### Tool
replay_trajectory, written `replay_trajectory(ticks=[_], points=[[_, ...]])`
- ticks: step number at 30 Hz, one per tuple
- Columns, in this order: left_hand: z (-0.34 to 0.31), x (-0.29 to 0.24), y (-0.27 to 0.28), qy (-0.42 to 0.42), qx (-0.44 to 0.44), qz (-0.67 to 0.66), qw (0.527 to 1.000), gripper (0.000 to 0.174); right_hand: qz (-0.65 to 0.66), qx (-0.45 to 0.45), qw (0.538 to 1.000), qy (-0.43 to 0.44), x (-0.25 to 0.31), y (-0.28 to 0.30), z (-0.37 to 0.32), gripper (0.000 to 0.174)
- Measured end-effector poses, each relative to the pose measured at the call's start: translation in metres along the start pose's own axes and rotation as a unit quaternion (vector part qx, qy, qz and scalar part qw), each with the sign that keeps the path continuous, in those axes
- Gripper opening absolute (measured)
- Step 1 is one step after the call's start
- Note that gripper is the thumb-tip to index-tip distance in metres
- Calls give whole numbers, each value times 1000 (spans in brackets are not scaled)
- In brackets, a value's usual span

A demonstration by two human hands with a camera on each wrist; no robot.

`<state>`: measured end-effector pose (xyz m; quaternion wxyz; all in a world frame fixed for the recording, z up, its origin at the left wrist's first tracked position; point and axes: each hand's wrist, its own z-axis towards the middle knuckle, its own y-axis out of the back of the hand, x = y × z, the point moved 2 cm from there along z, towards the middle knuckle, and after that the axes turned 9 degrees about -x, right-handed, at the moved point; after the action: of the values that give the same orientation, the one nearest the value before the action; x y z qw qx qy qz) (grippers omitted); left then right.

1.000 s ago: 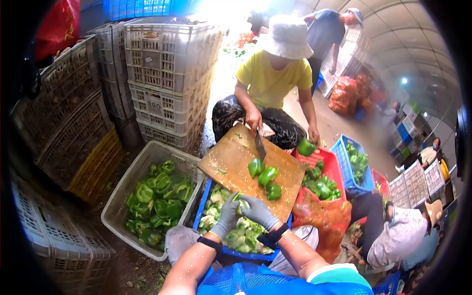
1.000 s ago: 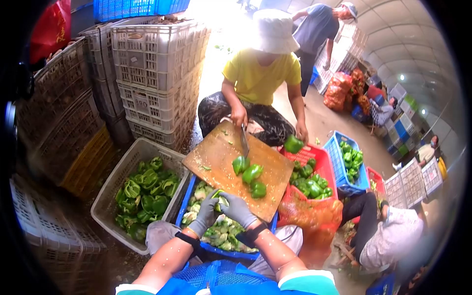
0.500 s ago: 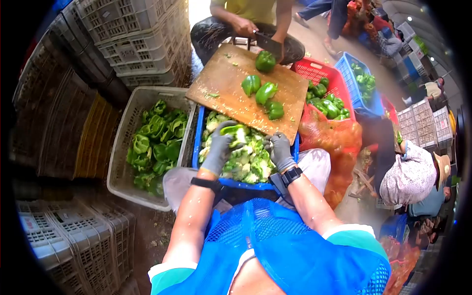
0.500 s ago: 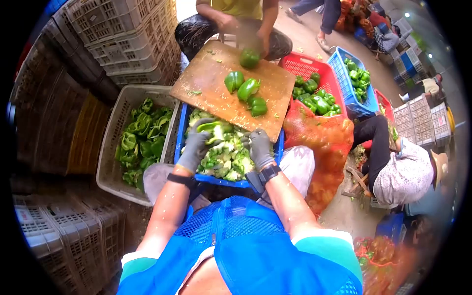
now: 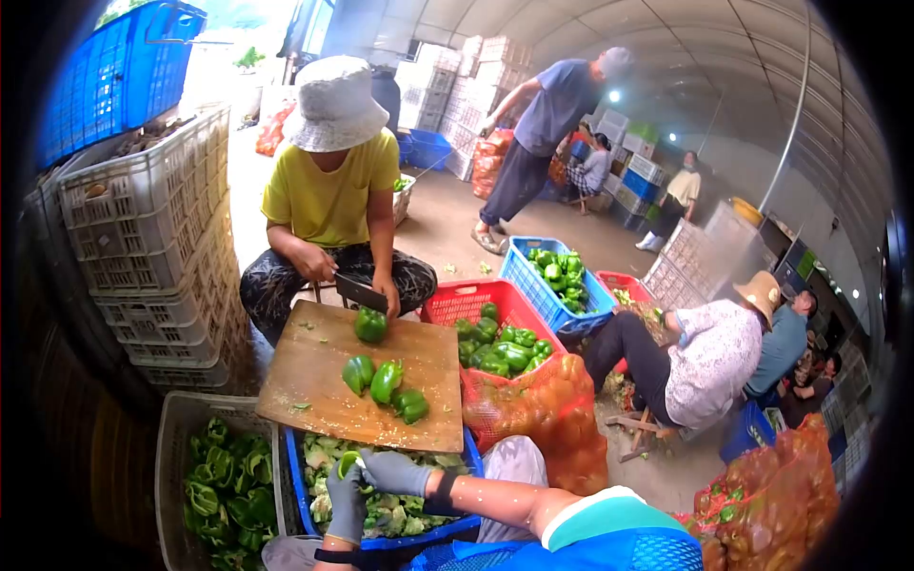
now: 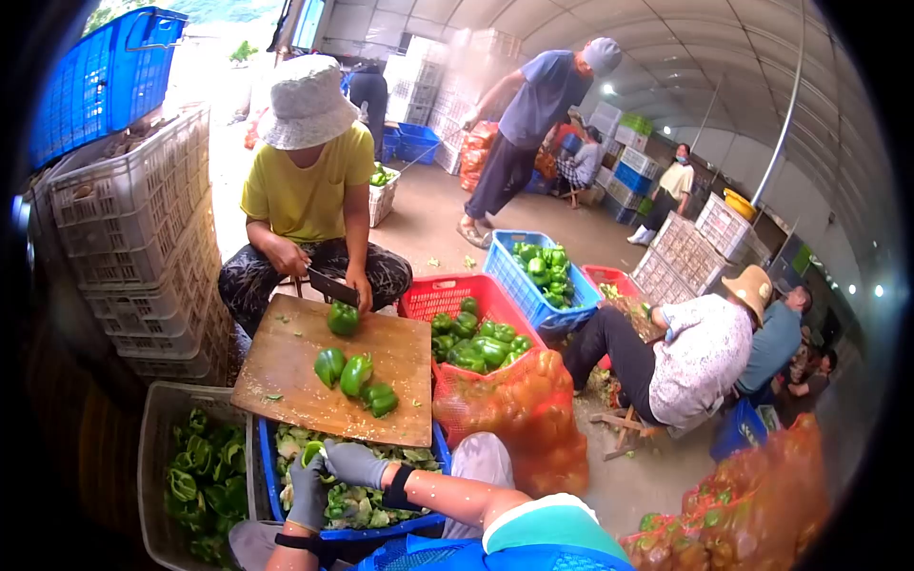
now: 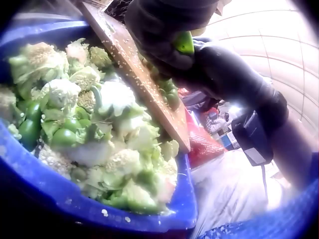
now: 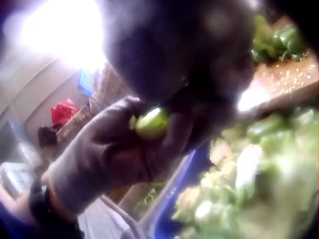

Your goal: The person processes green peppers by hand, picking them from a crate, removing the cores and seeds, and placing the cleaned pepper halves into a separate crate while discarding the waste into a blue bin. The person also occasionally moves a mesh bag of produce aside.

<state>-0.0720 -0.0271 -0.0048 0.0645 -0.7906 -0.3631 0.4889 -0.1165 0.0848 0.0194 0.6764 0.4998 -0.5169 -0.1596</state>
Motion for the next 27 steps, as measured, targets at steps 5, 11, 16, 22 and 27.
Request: replay_trajectory(ticks=[5,11,16,22,27], points=[[9,4,5,-5,55,24,998,24,281,61,945,-156,-16,18,-5,34],[4,0,-2,-101,35,95,990,29,609,-48,734,-298,-52,-21,-17,36],[4,-21,14,-67,-54,-73,994,33,414,-56,848,-326,-72,15,-25,40],[46,-57,77,-145,127,-467,863,39,115,-35,987,-110,-77,49,0,49],[35,-23,27,-4,61,-208,976,36,-165,-205,940,-219,-98,39,40,59]])
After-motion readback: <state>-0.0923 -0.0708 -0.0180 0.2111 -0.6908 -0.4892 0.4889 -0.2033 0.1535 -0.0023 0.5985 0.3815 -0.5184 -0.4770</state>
